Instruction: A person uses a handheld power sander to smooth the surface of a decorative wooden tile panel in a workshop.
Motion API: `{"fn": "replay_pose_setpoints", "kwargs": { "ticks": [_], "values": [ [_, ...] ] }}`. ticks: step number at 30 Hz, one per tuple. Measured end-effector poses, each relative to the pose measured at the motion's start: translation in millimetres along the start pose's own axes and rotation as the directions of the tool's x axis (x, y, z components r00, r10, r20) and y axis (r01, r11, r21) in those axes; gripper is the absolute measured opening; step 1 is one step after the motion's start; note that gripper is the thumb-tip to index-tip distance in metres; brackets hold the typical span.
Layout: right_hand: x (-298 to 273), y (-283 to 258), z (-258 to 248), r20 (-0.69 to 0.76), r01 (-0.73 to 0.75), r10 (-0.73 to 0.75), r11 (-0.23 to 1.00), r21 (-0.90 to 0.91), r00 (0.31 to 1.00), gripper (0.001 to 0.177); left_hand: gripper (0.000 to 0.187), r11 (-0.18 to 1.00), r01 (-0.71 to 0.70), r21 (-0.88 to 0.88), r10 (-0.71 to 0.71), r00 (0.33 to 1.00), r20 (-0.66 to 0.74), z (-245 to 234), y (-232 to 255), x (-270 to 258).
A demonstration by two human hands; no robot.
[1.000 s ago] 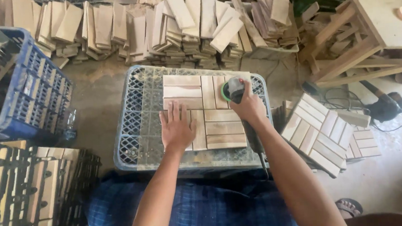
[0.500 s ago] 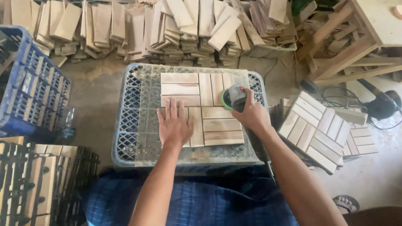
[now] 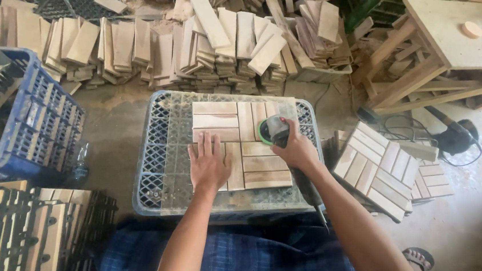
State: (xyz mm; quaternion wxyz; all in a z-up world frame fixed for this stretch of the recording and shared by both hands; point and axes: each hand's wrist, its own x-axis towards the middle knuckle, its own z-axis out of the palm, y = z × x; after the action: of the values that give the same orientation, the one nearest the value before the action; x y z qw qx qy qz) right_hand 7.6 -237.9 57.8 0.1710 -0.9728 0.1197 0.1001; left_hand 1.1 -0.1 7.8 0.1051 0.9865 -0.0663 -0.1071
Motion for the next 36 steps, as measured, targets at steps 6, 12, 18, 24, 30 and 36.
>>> {"fn": "replay_pose_setpoints", "kwargs": {
  "ticks": [6,12,18,24,30,36],
  "values": [
    [24.0,10.8,-16.1,-0.069,-0.045,0.047,0.999,0.023,0.997,0.084,0.069,1.000,-0.009,-0.006,0.008,1.000,-0.027,11.8,-1.7,6.1],
    [49.6,-7.1,-13.4,-0.063,-0.072,0.073,0.997,0.016,0.995,0.077,0.068,1.000,-0.015,-0.022,0.014,0.998,-0.054,12.1,-0.8,4.3],
    [60.3,-28.4,-21.1,-0.035,-0.007,0.010,0.997,0.072,0.999,0.077,0.067,0.999,-0.031,0.038,0.036,0.986,-0.160,30.8,-4.3,14.5],
    [96.9,-15.3,-30.4,-0.101,-0.034,0.035,0.999,0.011,0.994,0.078,0.067,1.000,-0.029,0.009,0.030,0.990,-0.136,30.5,-4.7,18.5],
    [136.3,-4.5,3.3,-0.082,0.031,-0.030,0.999,0.010,0.996,0.080,0.066,1.000,-0.018,0.019,0.021,0.986,-0.165,41.5,-4.9,22.8],
    [108.0,-39.5,18.4,-0.054,0.089,-0.086,0.995,0.047,0.995,0.079,0.067,0.998,-0.043,0.041,0.052,0.965,-0.258,49.2,-7.3,23.0]
  ]
}}
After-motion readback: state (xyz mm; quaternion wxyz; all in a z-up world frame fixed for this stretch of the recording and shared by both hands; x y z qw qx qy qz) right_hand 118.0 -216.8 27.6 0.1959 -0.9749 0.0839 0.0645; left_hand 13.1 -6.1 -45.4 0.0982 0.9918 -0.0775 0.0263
